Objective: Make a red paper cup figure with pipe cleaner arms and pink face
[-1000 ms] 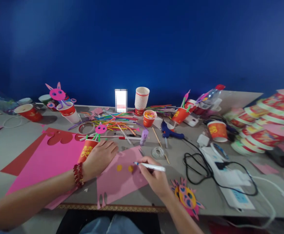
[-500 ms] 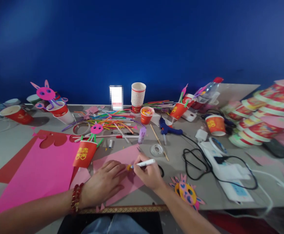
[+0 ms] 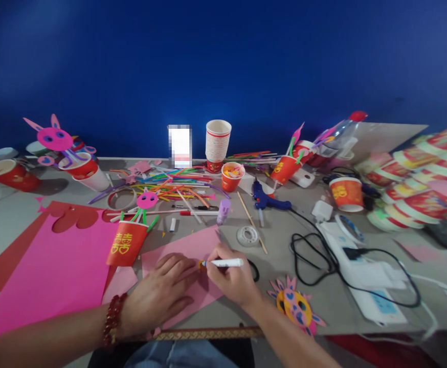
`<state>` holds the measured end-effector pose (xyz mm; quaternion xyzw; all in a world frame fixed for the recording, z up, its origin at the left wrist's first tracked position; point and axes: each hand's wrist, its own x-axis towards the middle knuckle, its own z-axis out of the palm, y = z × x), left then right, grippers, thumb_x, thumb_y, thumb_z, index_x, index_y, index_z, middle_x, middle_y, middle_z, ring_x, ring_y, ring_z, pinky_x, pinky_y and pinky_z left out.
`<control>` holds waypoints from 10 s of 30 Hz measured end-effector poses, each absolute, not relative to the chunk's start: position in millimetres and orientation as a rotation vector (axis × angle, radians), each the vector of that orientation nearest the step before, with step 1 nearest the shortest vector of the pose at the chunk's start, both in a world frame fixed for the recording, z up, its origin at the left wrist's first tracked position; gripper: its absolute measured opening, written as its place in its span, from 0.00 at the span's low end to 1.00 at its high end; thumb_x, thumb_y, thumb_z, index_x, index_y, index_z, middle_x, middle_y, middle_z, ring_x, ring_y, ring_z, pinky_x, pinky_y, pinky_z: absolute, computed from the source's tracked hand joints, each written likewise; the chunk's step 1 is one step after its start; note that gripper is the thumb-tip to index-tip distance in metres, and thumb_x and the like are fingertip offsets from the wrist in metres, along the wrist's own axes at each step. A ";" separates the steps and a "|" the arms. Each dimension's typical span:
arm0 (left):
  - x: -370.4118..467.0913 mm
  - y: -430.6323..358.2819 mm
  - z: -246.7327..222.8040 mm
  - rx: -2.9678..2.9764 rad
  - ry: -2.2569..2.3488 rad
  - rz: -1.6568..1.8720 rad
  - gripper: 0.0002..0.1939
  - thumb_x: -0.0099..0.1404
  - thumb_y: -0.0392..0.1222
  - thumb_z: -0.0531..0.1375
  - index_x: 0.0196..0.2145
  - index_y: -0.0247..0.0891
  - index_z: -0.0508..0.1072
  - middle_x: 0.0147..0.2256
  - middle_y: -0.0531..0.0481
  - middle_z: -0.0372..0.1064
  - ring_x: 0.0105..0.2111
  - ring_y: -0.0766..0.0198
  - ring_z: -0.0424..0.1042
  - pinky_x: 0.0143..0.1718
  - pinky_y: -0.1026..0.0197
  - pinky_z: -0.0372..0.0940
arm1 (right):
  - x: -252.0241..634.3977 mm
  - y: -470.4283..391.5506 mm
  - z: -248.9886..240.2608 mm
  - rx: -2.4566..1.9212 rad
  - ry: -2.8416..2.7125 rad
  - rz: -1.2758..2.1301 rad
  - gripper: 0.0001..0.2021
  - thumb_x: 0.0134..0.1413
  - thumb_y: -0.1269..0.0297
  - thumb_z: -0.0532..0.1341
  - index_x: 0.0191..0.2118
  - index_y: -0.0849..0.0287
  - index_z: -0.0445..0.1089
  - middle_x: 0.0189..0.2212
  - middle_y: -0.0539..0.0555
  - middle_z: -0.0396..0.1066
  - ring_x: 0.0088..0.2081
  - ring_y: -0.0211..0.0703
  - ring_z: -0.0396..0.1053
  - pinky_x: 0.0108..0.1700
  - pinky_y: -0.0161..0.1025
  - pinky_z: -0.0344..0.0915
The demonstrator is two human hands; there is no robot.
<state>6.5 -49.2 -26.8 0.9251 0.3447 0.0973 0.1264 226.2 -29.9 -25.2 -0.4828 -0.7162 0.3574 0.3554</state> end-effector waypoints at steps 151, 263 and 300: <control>6.5 -52.4 -36.4 2.856 0.982 0.227 0.26 0.72 0.56 0.52 0.59 0.37 0.67 0.59 0.48 0.67 0.57 0.53 0.62 0.64 0.50 0.50 | 227.2 -30.5 -30.9 -1.261 -1.858 0.756 0.10 0.58 0.67 0.56 0.26 0.55 0.63 0.20 0.46 0.64 0.22 0.37 0.62 0.26 0.34 0.57; 6.3 -52.9 -36.7 2.853 0.962 0.255 0.26 0.72 0.55 0.54 0.60 0.36 0.66 0.58 0.47 0.68 0.58 0.55 0.63 0.64 0.50 0.51 | 226.8 -30.1 -31.4 -1.233 -1.894 0.814 0.08 0.56 0.69 0.57 0.27 0.55 0.66 0.20 0.46 0.67 0.23 0.37 0.64 0.27 0.33 0.58; 6.7 -52.8 -35.2 2.852 0.954 0.246 0.25 0.73 0.54 0.52 0.59 0.36 0.68 0.58 0.48 0.68 0.57 0.53 0.64 0.64 0.49 0.51 | 226.2 -30.1 -30.6 -1.232 -1.893 0.789 0.09 0.55 0.70 0.56 0.25 0.55 0.64 0.19 0.46 0.64 0.22 0.37 0.62 0.26 0.34 0.56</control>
